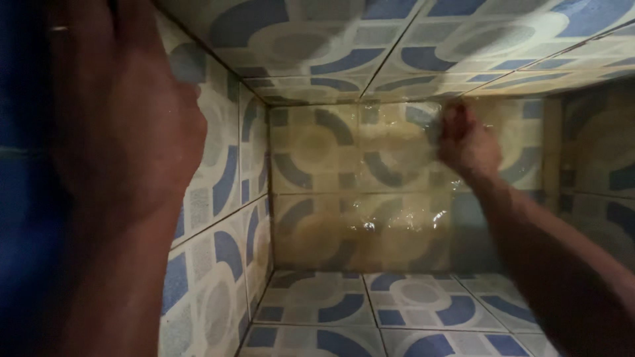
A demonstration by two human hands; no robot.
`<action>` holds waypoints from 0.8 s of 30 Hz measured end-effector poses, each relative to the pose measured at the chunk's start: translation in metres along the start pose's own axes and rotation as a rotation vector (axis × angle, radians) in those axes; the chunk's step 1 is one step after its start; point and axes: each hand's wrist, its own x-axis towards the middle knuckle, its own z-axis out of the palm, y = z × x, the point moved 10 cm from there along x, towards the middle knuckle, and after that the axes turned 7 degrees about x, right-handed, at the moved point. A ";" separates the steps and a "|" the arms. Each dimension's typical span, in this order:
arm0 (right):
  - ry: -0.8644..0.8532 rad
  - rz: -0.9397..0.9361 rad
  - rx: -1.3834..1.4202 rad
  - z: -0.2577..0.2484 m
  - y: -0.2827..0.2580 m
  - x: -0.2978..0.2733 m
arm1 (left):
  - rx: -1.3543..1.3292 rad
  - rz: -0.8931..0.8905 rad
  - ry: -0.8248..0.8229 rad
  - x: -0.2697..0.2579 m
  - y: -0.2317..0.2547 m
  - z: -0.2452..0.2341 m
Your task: The person scrubs the tiled floor and walls of a shower stall using a red scrubbing tool. They repeatedly wipe the floor, corners, and wall surfaces, then rinse the area with water from a handheld showerhead.
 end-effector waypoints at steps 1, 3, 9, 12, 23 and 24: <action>-0.009 0.060 -0.007 -0.001 0.013 0.004 | 0.001 0.004 0.001 0.000 0.000 -0.001; -0.022 0.121 -0.022 0.003 0.028 0.005 | -0.025 -0.012 -0.021 0.000 -0.001 0.000; 0.016 -0.100 0.072 0.037 -0.042 -0.014 | -0.038 -0.062 -0.052 0.006 -0.001 -0.003; -0.124 -0.135 0.129 0.086 -0.098 -0.030 | -0.063 -0.070 -0.053 0.007 -0.001 -0.003; -0.404 -0.382 -0.248 0.165 -0.271 -0.067 | -0.082 -0.113 -0.105 0.016 -0.005 0.004; -0.495 -0.136 -0.110 0.157 -0.250 -0.065 | -0.119 -0.115 -0.108 0.019 -0.006 0.002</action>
